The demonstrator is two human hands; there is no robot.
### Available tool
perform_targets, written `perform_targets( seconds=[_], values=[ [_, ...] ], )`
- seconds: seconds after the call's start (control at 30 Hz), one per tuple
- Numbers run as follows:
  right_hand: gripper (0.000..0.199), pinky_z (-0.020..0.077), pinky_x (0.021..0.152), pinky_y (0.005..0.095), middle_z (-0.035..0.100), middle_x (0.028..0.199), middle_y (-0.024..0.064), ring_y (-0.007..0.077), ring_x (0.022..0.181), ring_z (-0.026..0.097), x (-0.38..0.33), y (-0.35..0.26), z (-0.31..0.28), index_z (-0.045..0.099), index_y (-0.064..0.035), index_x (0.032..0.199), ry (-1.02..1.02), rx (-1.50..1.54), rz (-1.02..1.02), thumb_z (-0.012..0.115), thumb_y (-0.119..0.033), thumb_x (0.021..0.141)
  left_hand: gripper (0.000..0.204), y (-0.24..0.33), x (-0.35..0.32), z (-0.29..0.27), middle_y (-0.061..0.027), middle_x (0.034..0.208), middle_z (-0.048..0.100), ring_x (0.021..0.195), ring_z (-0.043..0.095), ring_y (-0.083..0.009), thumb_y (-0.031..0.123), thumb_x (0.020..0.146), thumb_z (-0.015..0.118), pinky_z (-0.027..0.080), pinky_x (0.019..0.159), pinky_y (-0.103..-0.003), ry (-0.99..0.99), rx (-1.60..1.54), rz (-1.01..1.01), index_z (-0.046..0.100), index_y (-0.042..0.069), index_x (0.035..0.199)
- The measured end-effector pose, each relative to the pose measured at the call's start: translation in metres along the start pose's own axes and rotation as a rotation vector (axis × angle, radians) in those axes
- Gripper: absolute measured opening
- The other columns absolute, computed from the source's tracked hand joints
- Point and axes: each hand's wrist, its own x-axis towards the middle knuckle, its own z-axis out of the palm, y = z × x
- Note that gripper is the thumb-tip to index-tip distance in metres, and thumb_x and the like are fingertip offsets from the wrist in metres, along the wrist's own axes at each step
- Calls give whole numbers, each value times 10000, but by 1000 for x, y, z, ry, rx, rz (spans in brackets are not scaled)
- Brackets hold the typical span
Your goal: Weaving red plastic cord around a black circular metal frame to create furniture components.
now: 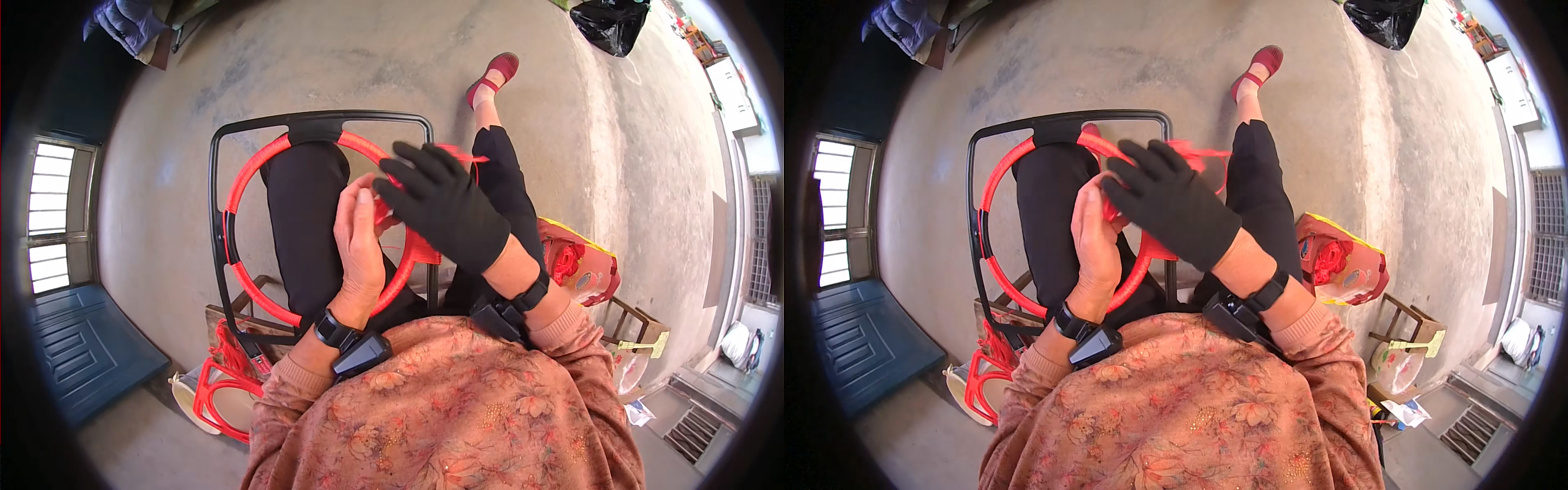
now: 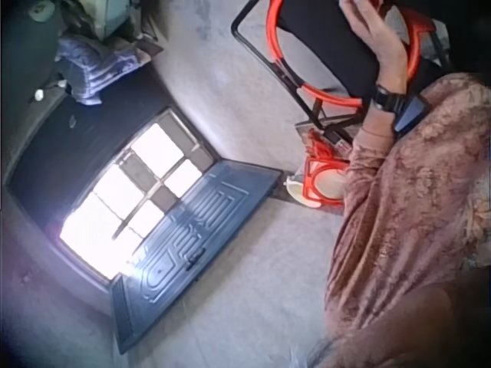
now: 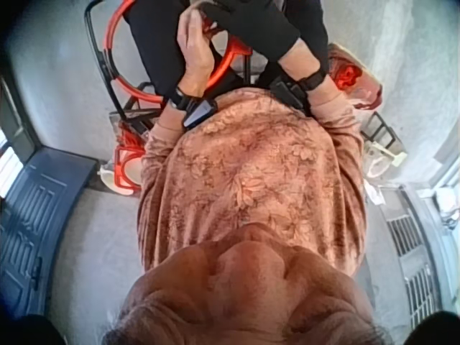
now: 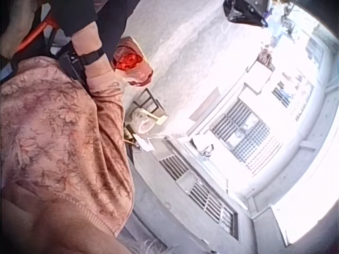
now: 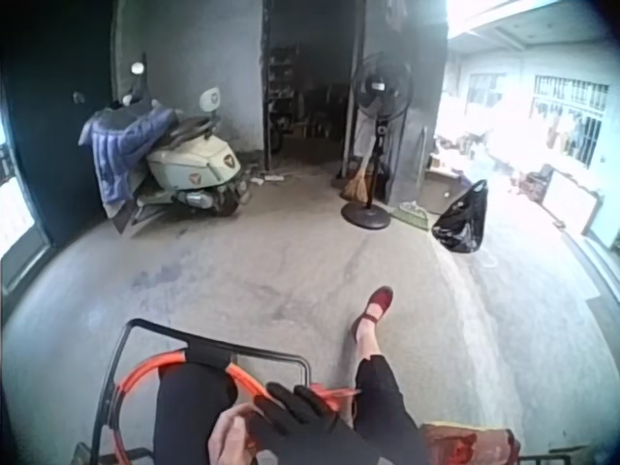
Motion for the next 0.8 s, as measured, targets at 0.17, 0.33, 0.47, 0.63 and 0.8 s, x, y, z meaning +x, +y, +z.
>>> perform_targets(
  seconds=[0.17, 0.33, 0.47, 0.63, 0.8],
  values=[
    [231, 539, 807, 364, 662, 1044, 97, 227, 923, 665, -23, 6, -1, 615, -60, 1083, 173, 827, 727, 573, -254, 965, 200, -13, 5, -5, -33, 1013, 665, 837, 604, -76, 75, 996, 539, 508, 751, -261, -21, 107, -14, 580, -2, 1176],
    [273, 538, 639, 290, 645, 953, 75, 162, 735, 658, -45, 31, 31, 589, -15, 1097, -151, 1617, 1087, 533, -255, 981, 189, -22, 10, -8, -26, 967, 676, 835, 604, -70, 61, 989, 539, 488, 737, -238, -55, 240, 92, 593, -19, 1151],
    [280, 524, 605, 277, 645, 858, 46, 139, 697, 640, -46, 28, 46, 596, -31, 1161, -470, 1380, 915, 597, -180, 924, 224, -19, 10, -6, -25, 971, 689, 832, 640, -92, 64, 981, 540, 509, 761, -257, -119, 188, -206, 609, -19, 1177],
    [324, 501, 634, 257, 662, 882, 41, 112, 719, 617, -53, 31, 31, 615, -31, 1202, -151, 1258, 1065, 611, -146, 899, 211, -14, 6, -4, -50, 997, 695, 831, 664, -118, 92, 988, 529, 529, 765, -276, -93, -91, -299, 620, 3, 1157],
    [378, 516, 912, 345, 663, 1121, 104, 228, 996, 655, -121, 73, -24, 559, -27, 1251, -20, -118, 633, 606, -32, 875, 248, -11, 5, -4, -72, 1009, 695, 868, 661, -118, 85, 994, 517, 526, 795, -275, -63, -130, -305, 570, -13, 1216]
  ],
)
